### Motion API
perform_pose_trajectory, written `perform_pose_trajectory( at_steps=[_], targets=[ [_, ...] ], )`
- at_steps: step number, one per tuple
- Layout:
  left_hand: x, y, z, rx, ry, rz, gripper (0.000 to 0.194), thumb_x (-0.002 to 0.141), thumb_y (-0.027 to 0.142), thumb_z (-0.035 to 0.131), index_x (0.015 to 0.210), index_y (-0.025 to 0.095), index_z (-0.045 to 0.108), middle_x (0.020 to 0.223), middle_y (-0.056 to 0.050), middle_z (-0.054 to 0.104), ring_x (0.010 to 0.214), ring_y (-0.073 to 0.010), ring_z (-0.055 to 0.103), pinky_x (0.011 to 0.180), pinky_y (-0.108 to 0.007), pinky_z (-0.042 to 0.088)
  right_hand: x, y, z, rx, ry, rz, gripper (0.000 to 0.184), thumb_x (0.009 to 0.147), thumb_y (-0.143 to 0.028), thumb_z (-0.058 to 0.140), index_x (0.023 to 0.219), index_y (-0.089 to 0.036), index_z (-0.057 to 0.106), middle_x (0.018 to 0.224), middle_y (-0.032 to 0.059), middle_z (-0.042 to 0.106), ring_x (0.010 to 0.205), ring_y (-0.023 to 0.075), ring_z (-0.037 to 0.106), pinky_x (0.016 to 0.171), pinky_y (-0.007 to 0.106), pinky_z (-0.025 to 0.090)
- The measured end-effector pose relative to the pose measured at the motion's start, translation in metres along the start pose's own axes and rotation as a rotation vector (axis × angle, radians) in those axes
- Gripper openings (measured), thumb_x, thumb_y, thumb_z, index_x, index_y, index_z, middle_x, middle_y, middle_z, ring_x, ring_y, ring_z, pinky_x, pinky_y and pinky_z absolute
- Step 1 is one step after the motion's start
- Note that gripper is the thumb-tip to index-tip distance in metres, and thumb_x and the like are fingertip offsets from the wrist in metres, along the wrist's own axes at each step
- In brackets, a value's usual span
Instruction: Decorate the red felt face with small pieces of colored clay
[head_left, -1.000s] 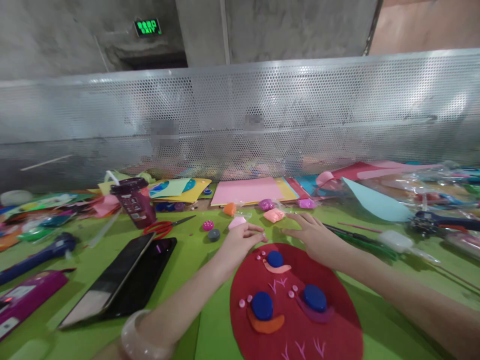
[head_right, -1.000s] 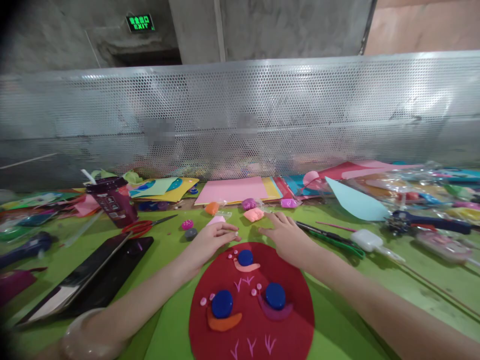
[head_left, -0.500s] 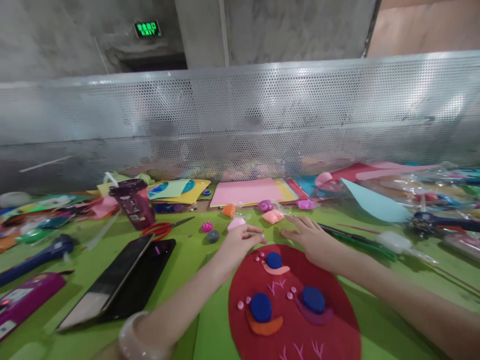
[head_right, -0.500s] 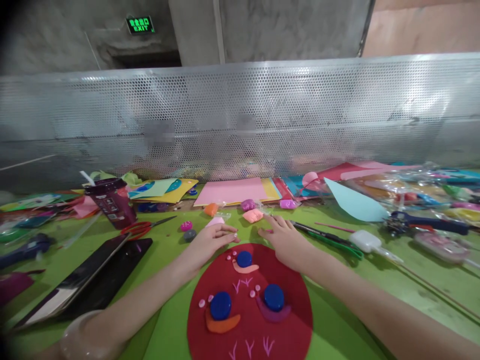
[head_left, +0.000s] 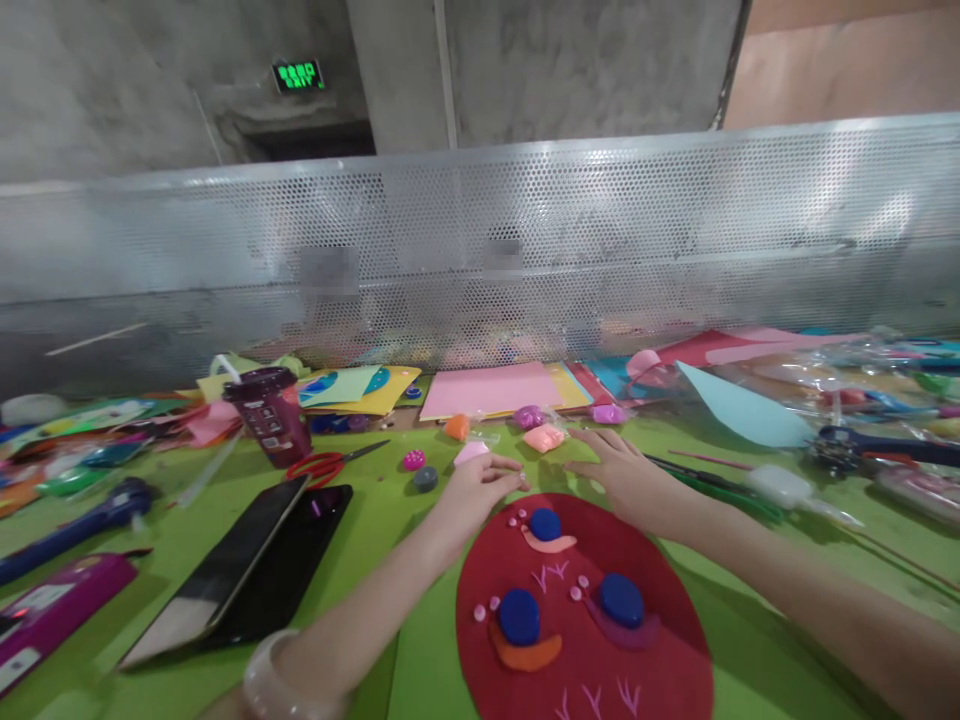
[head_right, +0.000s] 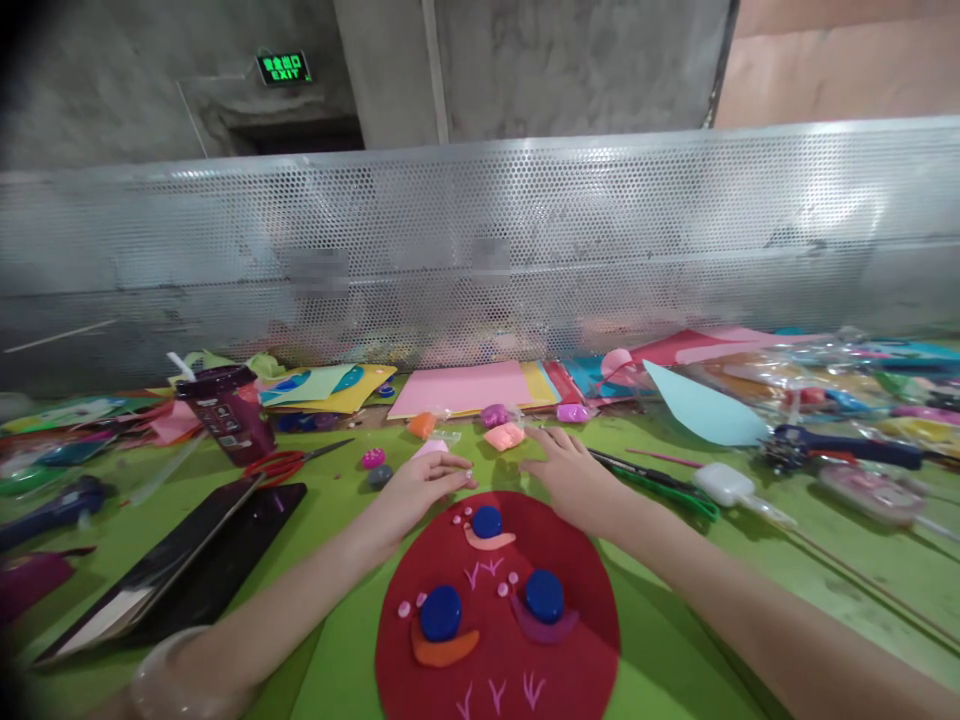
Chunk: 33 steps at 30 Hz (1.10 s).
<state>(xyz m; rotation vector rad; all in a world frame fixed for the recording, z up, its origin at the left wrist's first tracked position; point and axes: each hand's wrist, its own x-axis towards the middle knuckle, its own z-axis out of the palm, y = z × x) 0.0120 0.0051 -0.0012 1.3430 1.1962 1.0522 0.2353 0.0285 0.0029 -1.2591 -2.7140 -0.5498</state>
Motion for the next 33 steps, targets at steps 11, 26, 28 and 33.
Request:
perform_pose_trajectory(
  at_steps=[11, 26, 28, 33],
  targets=[
    [-0.004, 0.006, 0.002, -0.006, -0.005, -0.027, 0.012, 0.076, 0.017, 0.059, 0.087, 0.013, 0.059, 0.084, -0.010, 0.071, 0.086, -0.0198, 0.066, 0.082, -0.031, 0.047, 0.001, 0.002, 0.008, -0.020, -0.012, -0.008, 0.064, 0.061, 0.004, 0.049, 0.118, -0.023, 0.059, 0.138, 0.0134, 0.039, 0.121, 0.0347, 0.039, 0.094, 0.050, 0.037],
    [-0.001, 0.000, 0.001, 0.009, -0.005, -0.003, 0.013, 0.075, 0.019, 0.061, 0.087, 0.014, 0.060, 0.082, -0.009, 0.072, 0.085, -0.0205, 0.067, 0.081, -0.031, 0.048, -0.004, 0.005, -0.004, -0.039, 0.000, -0.087, 0.057, 0.066, 0.001, 0.050, 0.117, -0.022, 0.060, 0.139, 0.0149, 0.038, 0.124, 0.0349, 0.037, 0.092, 0.049, 0.040],
    [-0.001, 0.000, 0.000, 0.010, -0.005, 0.001, 0.013, 0.075, 0.018, 0.060, 0.087, 0.014, 0.060, 0.082, -0.009, 0.072, 0.086, -0.0200, 0.066, 0.082, -0.030, 0.047, -0.004, 0.004, -0.002, -0.050, -0.021, -0.080, 0.059, 0.065, 0.002, 0.049, 0.119, -0.022, 0.058, 0.140, 0.0150, 0.037, 0.124, 0.0346, 0.037, 0.092, 0.048, 0.040],
    [-0.001, 0.000, 0.000, 0.002, -0.022, -0.014, 0.014, 0.076, 0.018, 0.059, 0.089, 0.013, 0.059, 0.086, -0.011, 0.071, 0.087, -0.0196, 0.066, 0.083, -0.031, 0.047, 0.000, -0.003, 0.006, -0.064, -0.037, -0.067, 0.071, 0.061, 0.006, 0.046, 0.127, -0.020, 0.051, 0.139, 0.0155, 0.039, 0.122, 0.0348, 0.040, 0.090, 0.047, 0.042]
  ],
)
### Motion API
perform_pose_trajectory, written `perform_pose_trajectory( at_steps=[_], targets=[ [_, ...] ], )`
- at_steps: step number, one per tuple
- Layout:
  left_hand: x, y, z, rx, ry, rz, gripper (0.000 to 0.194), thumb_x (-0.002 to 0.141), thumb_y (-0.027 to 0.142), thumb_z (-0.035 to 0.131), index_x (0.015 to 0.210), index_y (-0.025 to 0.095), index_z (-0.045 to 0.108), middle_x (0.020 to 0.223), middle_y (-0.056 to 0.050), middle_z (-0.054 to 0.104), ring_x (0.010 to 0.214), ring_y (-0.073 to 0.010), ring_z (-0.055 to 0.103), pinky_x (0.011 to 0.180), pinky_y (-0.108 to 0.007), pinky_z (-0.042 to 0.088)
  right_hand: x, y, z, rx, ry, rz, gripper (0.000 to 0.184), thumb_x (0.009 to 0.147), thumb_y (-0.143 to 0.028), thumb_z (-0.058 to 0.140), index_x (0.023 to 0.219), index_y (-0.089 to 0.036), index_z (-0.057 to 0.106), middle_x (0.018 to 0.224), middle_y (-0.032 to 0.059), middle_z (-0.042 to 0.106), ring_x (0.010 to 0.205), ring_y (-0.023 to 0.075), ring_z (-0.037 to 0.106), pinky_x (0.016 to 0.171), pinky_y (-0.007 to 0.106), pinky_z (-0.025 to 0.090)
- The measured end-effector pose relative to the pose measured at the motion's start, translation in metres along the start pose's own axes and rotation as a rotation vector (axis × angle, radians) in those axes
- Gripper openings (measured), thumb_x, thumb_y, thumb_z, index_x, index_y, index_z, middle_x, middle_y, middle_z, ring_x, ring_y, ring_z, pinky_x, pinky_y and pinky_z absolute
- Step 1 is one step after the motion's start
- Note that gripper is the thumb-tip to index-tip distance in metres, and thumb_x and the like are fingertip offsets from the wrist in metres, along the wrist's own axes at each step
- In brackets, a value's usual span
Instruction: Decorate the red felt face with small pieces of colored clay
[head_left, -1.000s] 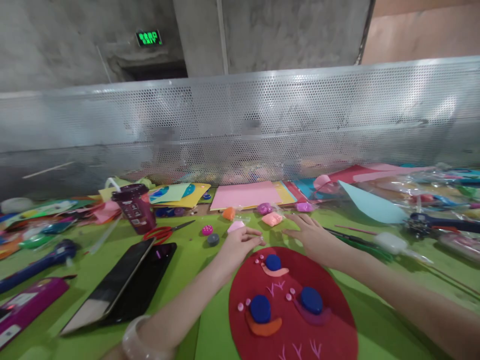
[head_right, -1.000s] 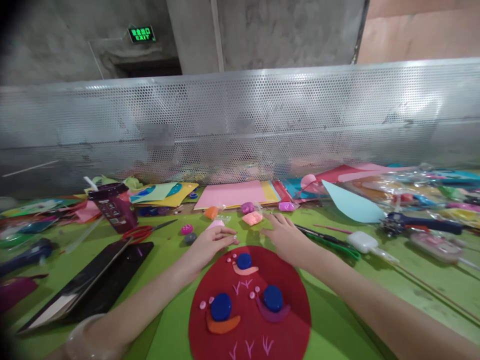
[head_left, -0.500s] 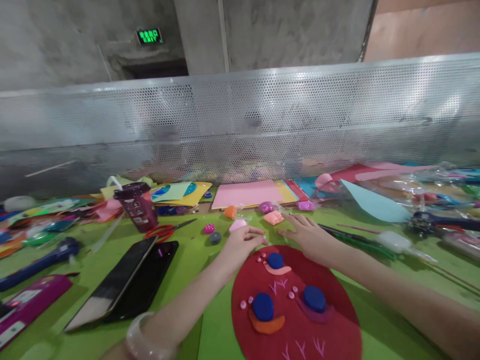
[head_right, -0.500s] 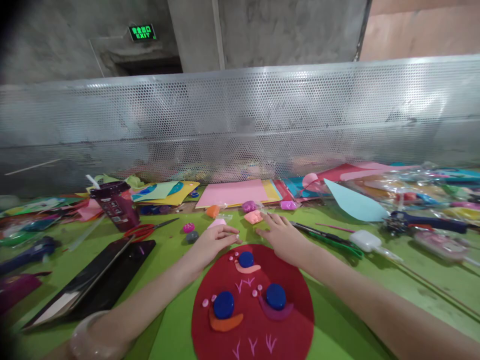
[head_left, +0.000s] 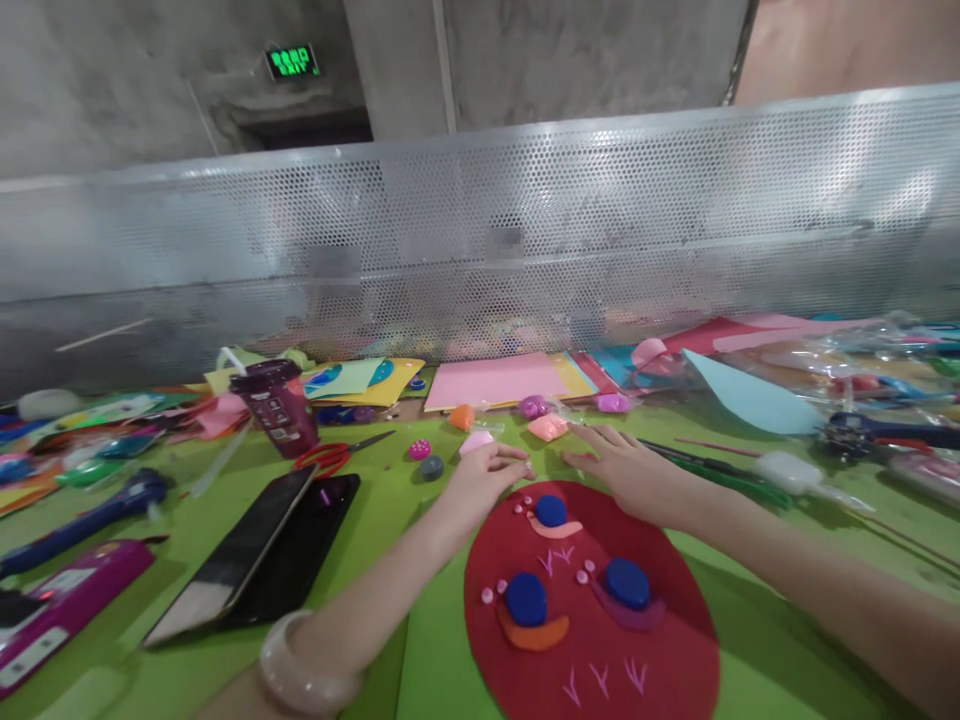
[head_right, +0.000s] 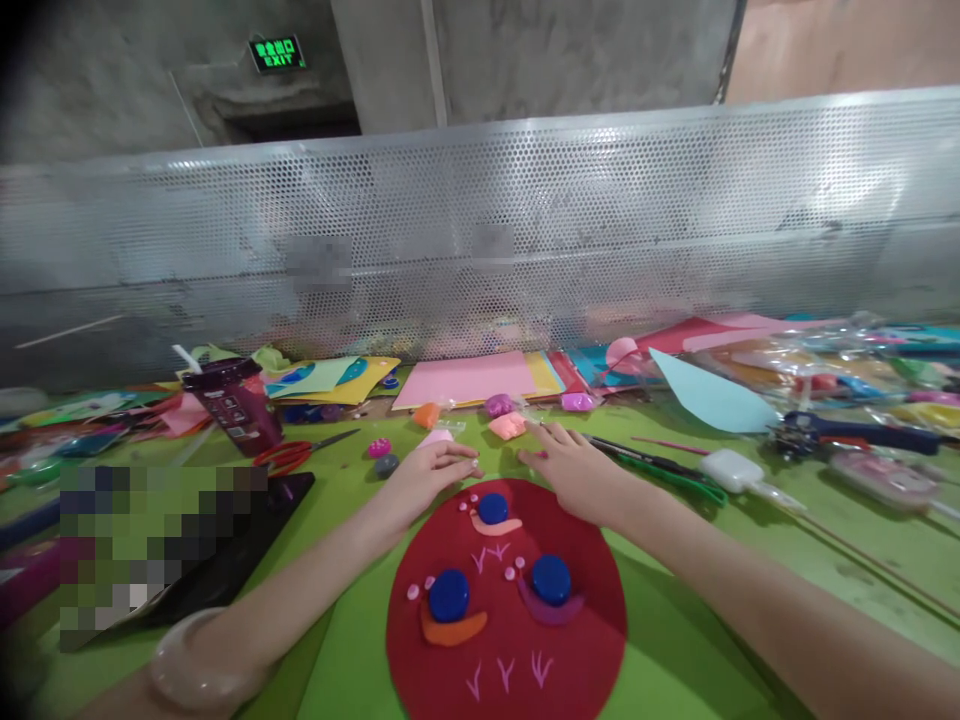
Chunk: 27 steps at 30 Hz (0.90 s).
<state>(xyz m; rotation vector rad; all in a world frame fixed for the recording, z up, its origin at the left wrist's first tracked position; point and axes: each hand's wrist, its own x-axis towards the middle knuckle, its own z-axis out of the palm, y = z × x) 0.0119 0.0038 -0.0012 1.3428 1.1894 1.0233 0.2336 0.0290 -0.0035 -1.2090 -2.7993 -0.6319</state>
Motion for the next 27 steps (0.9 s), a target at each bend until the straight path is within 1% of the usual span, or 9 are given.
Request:
perform_pose_trajectory(
  at_steps=[2, 5, 9, 14, 20, 24, 27],
  targets=[
    [0.000, 0.000, 0.000, -0.003, 0.002, 0.008, 0.013, 0.076, 0.019, 0.059, 0.089, 0.013, 0.059, 0.086, -0.011, 0.071, 0.087, -0.0198, 0.066, 0.084, -0.032, 0.046, 0.003, -0.001, 0.001, 0.006, 0.010, 0.005, 0.072, 0.061, 0.006, 0.045, 0.127, -0.021, 0.051, 0.137, 0.0142, 0.041, 0.121, 0.0347, 0.042, 0.090, 0.047, 0.042],
    [0.000, 0.000, 0.000, -0.003, 0.019, 0.009, 0.013, 0.076, 0.018, 0.060, 0.087, 0.013, 0.059, 0.084, -0.011, 0.071, 0.086, -0.0194, 0.066, 0.084, -0.032, 0.046, 0.004, 0.003, 0.001, 0.022, 0.047, 0.002, 0.068, 0.062, 0.005, 0.046, 0.124, -0.023, 0.053, 0.136, 0.0119, 0.043, 0.121, 0.0325, 0.042, 0.092, 0.046, 0.041],
    [0.001, 0.000, 0.000, -0.010, 0.006, 0.011, 0.012, 0.076, 0.018, 0.060, 0.087, 0.014, 0.059, 0.082, -0.009, 0.071, 0.085, -0.0184, 0.066, 0.083, -0.031, 0.047, 0.002, 0.011, -0.001, 0.042, 0.086, 0.006, 0.065, 0.062, 0.001, 0.048, 0.123, -0.021, 0.053, 0.132, 0.0142, 0.046, 0.121, 0.0319, 0.040, 0.092, 0.047, 0.039],
    [0.000, 0.000, 0.000, 0.001, 0.008, 0.011, 0.010, 0.077, 0.017, 0.059, 0.087, 0.015, 0.060, 0.083, -0.008, 0.071, 0.085, -0.0184, 0.066, 0.083, -0.031, 0.047, 0.001, 0.011, 0.000, 0.056, 0.036, -0.010, 0.070, 0.060, 0.003, 0.048, 0.125, -0.024, 0.053, 0.132, 0.0132, 0.043, 0.121, 0.0332, 0.038, 0.093, 0.048, 0.038],
    [0.000, 0.002, 0.001, 0.010, 0.011, 0.000, 0.012, 0.076, 0.016, 0.060, 0.088, 0.013, 0.059, 0.084, -0.010, 0.071, 0.084, -0.0194, 0.066, 0.081, -0.031, 0.048, 0.004, 0.007, 0.003, 0.089, 0.014, 0.003, 0.075, 0.060, 0.006, 0.045, 0.127, -0.026, 0.051, 0.135, 0.0125, 0.041, 0.122, 0.0329, 0.039, 0.091, 0.046, 0.040],
    [-0.001, 0.003, 0.002, 0.028, -0.001, -0.008, 0.013, 0.077, 0.016, 0.058, 0.089, 0.013, 0.059, 0.085, -0.010, 0.071, 0.084, -0.0190, 0.066, 0.079, -0.030, 0.048, 0.008, 0.003, 0.002, 0.036, -0.001, -0.004, 0.073, 0.060, 0.006, 0.046, 0.126, -0.023, 0.052, 0.134, 0.0150, 0.042, 0.118, 0.0334, 0.043, 0.092, 0.047, 0.040],
    [-0.002, 0.005, 0.002, 0.047, 0.002, -0.015, 0.013, 0.077, 0.015, 0.057, 0.089, 0.012, 0.059, 0.085, -0.010, 0.071, 0.082, -0.0185, 0.066, 0.077, -0.029, 0.049, 0.010, 0.001, 0.000, 0.019, -0.011, -0.012, 0.073, 0.060, 0.007, 0.044, 0.127, -0.021, 0.051, 0.132, 0.0160, 0.044, 0.115, 0.0333, 0.045, 0.089, 0.045, 0.042]
  ],
)
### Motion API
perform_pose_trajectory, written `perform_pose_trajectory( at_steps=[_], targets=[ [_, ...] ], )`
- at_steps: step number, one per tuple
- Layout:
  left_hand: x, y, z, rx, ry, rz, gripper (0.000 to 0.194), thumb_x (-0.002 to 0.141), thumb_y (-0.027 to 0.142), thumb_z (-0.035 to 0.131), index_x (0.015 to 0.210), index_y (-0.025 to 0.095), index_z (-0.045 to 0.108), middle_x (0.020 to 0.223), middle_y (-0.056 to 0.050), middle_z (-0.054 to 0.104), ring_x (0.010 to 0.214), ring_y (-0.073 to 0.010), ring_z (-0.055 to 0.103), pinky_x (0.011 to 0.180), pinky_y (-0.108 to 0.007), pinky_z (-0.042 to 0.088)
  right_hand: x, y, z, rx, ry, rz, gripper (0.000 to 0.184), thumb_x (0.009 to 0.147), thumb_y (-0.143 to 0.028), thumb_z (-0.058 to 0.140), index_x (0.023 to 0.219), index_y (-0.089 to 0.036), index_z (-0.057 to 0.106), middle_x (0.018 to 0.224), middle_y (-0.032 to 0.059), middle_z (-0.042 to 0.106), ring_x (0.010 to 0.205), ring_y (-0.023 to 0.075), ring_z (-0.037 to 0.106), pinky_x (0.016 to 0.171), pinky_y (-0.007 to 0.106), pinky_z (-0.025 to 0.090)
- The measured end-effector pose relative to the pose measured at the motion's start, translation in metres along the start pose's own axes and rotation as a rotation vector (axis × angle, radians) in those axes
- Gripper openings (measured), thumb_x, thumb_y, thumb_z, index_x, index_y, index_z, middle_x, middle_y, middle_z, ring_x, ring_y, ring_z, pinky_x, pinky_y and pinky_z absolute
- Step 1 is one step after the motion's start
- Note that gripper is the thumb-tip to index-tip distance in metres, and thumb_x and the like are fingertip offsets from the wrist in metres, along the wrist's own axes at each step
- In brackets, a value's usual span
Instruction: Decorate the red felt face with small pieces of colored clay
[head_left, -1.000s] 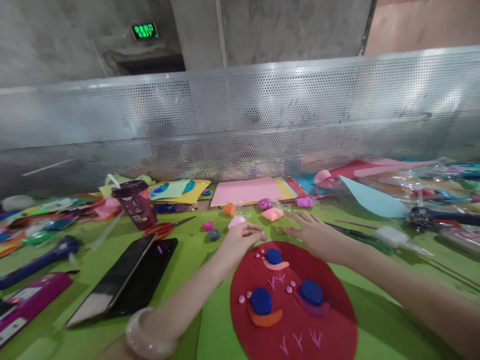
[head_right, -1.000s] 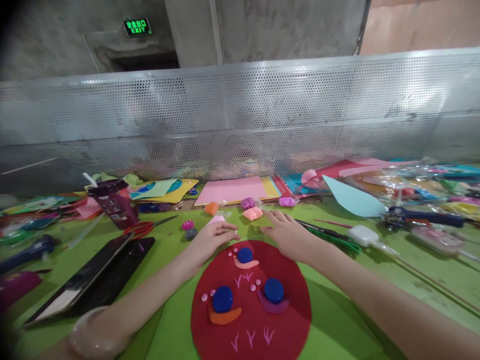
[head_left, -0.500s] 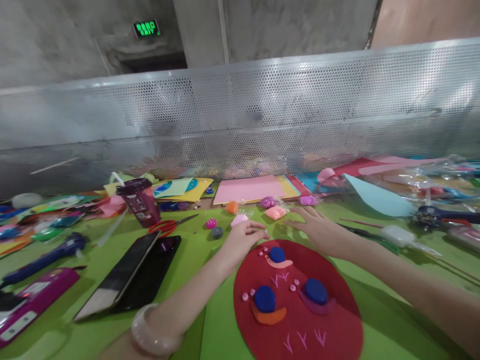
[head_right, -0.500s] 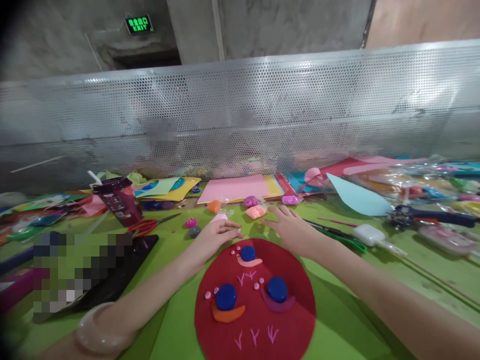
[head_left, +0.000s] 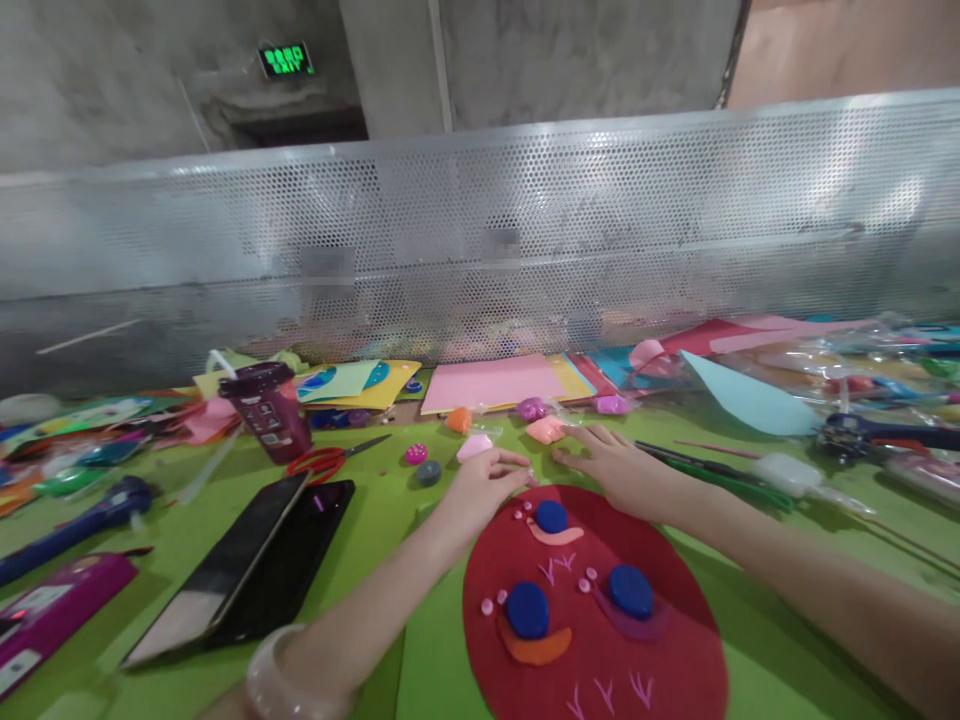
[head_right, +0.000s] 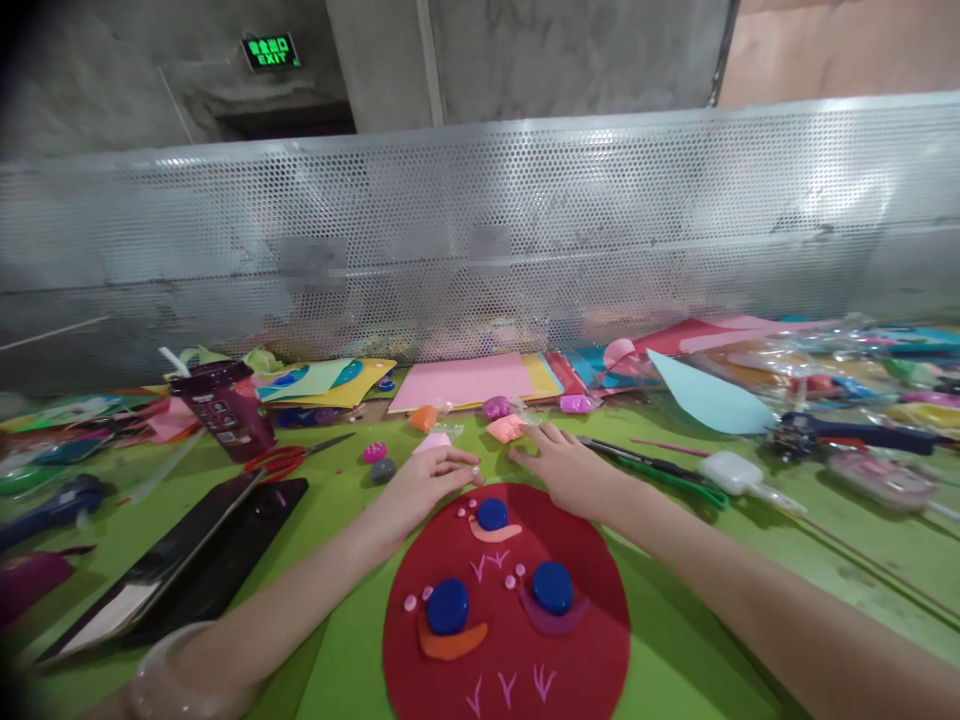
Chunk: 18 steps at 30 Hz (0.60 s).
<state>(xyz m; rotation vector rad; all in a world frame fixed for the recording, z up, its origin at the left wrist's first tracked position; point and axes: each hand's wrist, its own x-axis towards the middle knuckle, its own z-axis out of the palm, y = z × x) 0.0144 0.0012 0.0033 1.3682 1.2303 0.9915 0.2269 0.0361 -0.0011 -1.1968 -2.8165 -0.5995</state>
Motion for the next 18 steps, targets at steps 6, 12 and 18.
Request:
perform_pose_trajectory(
  at_steps=[6, 12, 18],
  targets=[
    [0.0010, 0.0001, -0.0005, 0.010, -0.007, -0.012, 0.013, 0.078, 0.016, 0.057, 0.091, 0.012, 0.059, 0.086, -0.010, 0.071, 0.083, -0.0175, 0.066, 0.077, -0.027, 0.048, -0.0028, 0.0066, -0.0005, 0.031, 0.014, -0.017, 0.070, 0.060, 0.005, 0.047, 0.123, -0.023, 0.055, 0.134, 0.0145, 0.042, 0.121, 0.0333, 0.039, 0.093, 0.047, 0.040],
    [0.0000, -0.0009, -0.0008, -0.010, -0.007, -0.009, 0.013, 0.079, 0.016, 0.057, 0.091, 0.012, 0.059, 0.086, -0.010, 0.071, 0.083, -0.0172, 0.066, 0.077, -0.027, 0.048, -0.0020, 0.0072, -0.0023, 0.026, 0.044, -0.022, 0.066, 0.061, 0.004, 0.048, 0.121, -0.020, 0.056, 0.133, 0.0146, 0.043, 0.118, 0.0330, 0.041, 0.093, 0.047, 0.039],
    [-0.0012, 0.0011, 0.0004, -0.017, -0.009, -0.009, 0.011, 0.078, 0.014, 0.057, 0.089, 0.012, 0.059, 0.084, -0.009, 0.071, 0.081, -0.0164, 0.066, 0.077, -0.026, 0.048, 0.0004, 0.0087, 0.0002, 0.011, 0.074, -0.028, 0.064, 0.061, 0.003, 0.050, 0.120, -0.020, 0.057, 0.133, 0.0143, 0.042, 0.117, 0.0321, 0.041, 0.092, 0.047, 0.040]
  ],
)
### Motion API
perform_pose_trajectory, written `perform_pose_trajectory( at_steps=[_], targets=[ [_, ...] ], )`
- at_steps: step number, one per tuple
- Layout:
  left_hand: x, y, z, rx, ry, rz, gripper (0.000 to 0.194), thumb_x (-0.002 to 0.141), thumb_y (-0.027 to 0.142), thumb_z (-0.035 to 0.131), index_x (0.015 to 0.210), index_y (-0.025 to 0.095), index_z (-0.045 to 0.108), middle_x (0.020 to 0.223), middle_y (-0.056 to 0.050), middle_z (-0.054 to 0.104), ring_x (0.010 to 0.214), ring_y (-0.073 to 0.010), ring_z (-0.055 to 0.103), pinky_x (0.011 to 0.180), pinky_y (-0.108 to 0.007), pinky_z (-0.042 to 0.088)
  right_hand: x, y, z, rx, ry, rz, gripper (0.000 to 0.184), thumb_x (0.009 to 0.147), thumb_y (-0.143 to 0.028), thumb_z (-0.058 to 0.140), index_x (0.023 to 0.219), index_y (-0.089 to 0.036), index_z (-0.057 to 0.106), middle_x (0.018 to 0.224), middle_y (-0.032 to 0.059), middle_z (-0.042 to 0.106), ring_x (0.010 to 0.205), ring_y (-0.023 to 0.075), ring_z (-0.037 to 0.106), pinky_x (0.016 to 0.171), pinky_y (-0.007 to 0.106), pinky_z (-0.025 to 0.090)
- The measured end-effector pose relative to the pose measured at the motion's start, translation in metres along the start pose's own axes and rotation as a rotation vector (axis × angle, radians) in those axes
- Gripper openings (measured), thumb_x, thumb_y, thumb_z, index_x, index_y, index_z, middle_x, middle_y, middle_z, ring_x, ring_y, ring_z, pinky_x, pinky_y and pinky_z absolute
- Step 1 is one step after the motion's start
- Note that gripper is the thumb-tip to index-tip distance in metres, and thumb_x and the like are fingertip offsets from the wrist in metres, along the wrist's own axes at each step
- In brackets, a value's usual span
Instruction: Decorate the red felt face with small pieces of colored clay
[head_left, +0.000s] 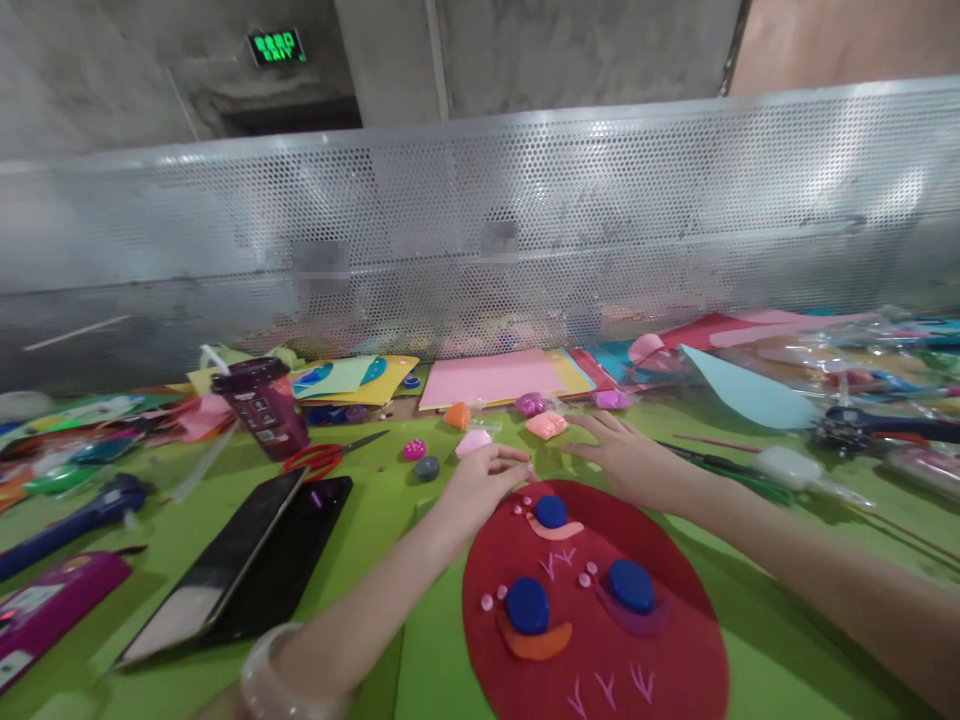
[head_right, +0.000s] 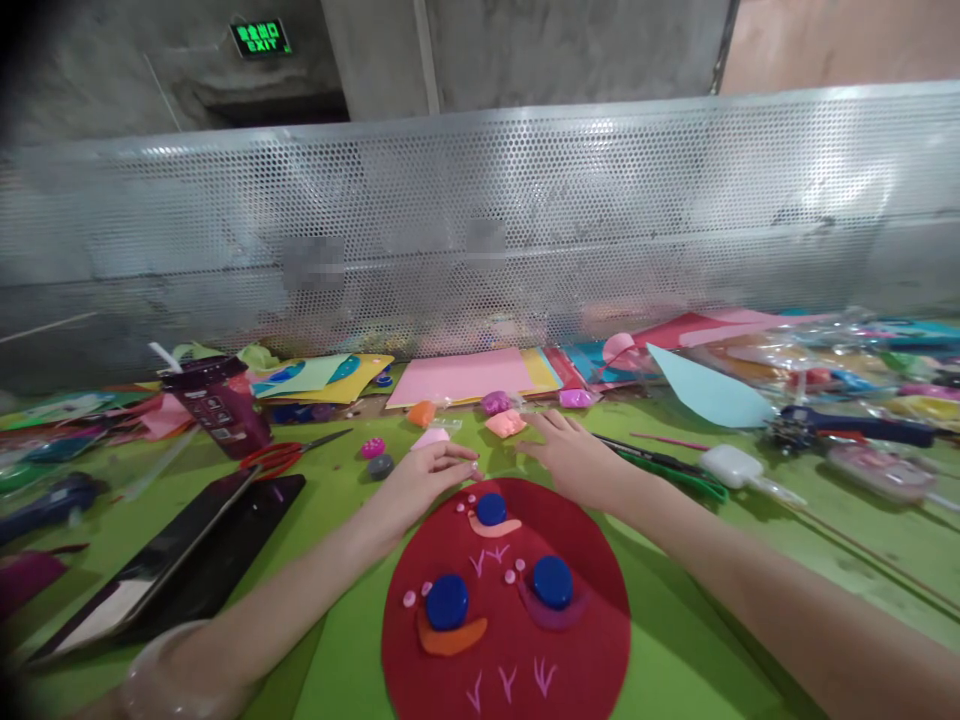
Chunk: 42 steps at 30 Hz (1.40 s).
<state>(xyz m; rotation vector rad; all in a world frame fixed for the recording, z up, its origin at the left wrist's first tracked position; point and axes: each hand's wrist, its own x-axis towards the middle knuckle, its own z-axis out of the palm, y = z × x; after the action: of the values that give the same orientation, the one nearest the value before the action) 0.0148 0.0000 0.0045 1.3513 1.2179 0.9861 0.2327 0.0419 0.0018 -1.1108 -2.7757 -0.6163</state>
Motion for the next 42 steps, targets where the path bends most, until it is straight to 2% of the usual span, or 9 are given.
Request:
perform_pose_trajectory(
  at_steps=[6, 13, 18, 23, 27, 32, 35, 38, 42],
  targets=[
    [0.002, -0.002, 0.000, 0.010, 0.003, 0.006, 0.012, 0.078, 0.015, 0.058, 0.089, 0.013, 0.060, 0.084, -0.008, 0.071, 0.080, -0.0162, 0.066, 0.076, -0.025, 0.048, 0.000, 0.002, 0.009, -0.041, 0.039, -0.043, 0.064, 0.063, 0.003, 0.054, 0.122, -0.024, 0.055, 0.130, 0.0135, 0.045, 0.112, 0.0309, 0.044, 0.088, 0.045, 0.043],
    [0.001, -0.005, -0.001, -0.002, -0.002, 0.023, 0.012, 0.078, 0.015, 0.058, 0.089, 0.012, 0.059, 0.084, -0.009, 0.071, 0.082, -0.0165, 0.067, 0.078, -0.026, 0.048, 0.012, 0.004, 0.006, -0.079, 0.099, -0.123, 0.031, 0.078, -0.008, 0.056, 0.105, -0.021, 0.065, 0.128, 0.0130, 0.048, 0.120, 0.0320, 0.039, 0.094, 0.049, 0.037],
    [0.002, -0.003, -0.001, -0.008, 0.001, 0.017, 0.011, 0.078, 0.016, 0.058, 0.089, 0.012, 0.059, 0.084, -0.010, 0.071, 0.083, -0.0175, 0.066, 0.079, -0.028, 0.048, 0.022, 0.001, 0.000, -0.115, 0.109, -0.225, 0.016, 0.080, -0.009, 0.055, 0.090, -0.016, 0.067, 0.115, 0.0102, 0.059, 0.113, 0.0267, 0.046, 0.094, 0.040, 0.039],
    [0.003, -0.002, -0.001, -0.007, 0.017, 0.021, 0.008, 0.077, 0.014, 0.058, 0.085, 0.013, 0.059, 0.080, -0.008, 0.071, 0.081, -0.0176, 0.066, 0.079, -0.029, 0.047, 0.029, 0.006, 0.002, -0.162, 0.112, -0.347, 0.015, 0.081, -0.005, 0.052, 0.084, -0.012, 0.065, 0.101, 0.0109, 0.063, 0.096, 0.0238, 0.054, 0.083, 0.035, 0.045],
    [0.003, 0.000, -0.002, -0.037, 0.009, 0.004, 0.007, 0.078, 0.014, 0.057, 0.085, 0.013, 0.059, 0.080, -0.008, 0.071, 0.082, -0.0171, 0.066, 0.080, -0.028, 0.047, 0.031, 0.014, -0.001, -0.179, 0.156, -0.424, 0.020, 0.084, -0.004, 0.046, 0.084, -0.012, 0.064, 0.103, 0.0113, 0.062, 0.094, 0.0223, 0.055, 0.079, 0.035, 0.046],
    [0.003, 0.000, -0.003, -0.019, 0.023, -0.003, 0.010, 0.077, 0.015, 0.059, 0.086, 0.014, 0.060, 0.084, -0.008, 0.070, 0.084, -0.0176, 0.065, 0.079, -0.029, 0.047, 0.006, 0.004, -0.026, -0.164, 0.302, -0.479, 0.027, 0.092, -0.012, 0.034, 0.088, -0.014, 0.061, 0.084, 0.0071, 0.062, 0.073, 0.0165, 0.054, 0.062, 0.030, 0.043],
    [0.003, -0.002, -0.004, -0.030, 0.003, 0.011, 0.011, 0.077, 0.017, 0.058, 0.087, 0.013, 0.059, 0.083, -0.009, 0.070, 0.083, -0.0176, 0.065, 0.078, -0.029, 0.048, -0.013, -0.010, -0.042, -0.118, 0.401, -0.658, 0.029, 0.092, -0.009, 0.030, 0.090, -0.012, 0.059, 0.064, 0.0013, 0.055, 0.056, 0.0130, 0.047, 0.052, 0.028, 0.037],
    [0.003, -0.004, -0.005, -0.035, -0.009, 0.022, 0.011, 0.078, 0.018, 0.057, 0.089, 0.013, 0.059, 0.086, -0.009, 0.070, 0.085, -0.0175, 0.065, 0.079, -0.028, 0.047, -0.023, -0.017, -0.049, -0.064, 0.395, -0.768, 0.027, 0.091, -0.008, 0.031, 0.093, -0.010, 0.058, 0.059, 0.0005, 0.052, 0.052, 0.0131, 0.046, 0.046, 0.028, 0.033],
    [0.003, -0.004, -0.006, -0.039, 0.001, 0.018, 0.010, 0.078, 0.018, 0.057, 0.088, 0.014, 0.059, 0.086, -0.009, 0.070, 0.085, -0.0177, 0.065, 0.079, -0.028, 0.048, -0.024, -0.015, -0.045, -0.022, 0.348, -0.818, 0.025, 0.090, -0.009, 0.033, 0.096, -0.008, 0.057, 0.061, 0.0017, 0.053, 0.054, 0.0134, 0.047, 0.045, 0.029, 0.031]
  ],
)
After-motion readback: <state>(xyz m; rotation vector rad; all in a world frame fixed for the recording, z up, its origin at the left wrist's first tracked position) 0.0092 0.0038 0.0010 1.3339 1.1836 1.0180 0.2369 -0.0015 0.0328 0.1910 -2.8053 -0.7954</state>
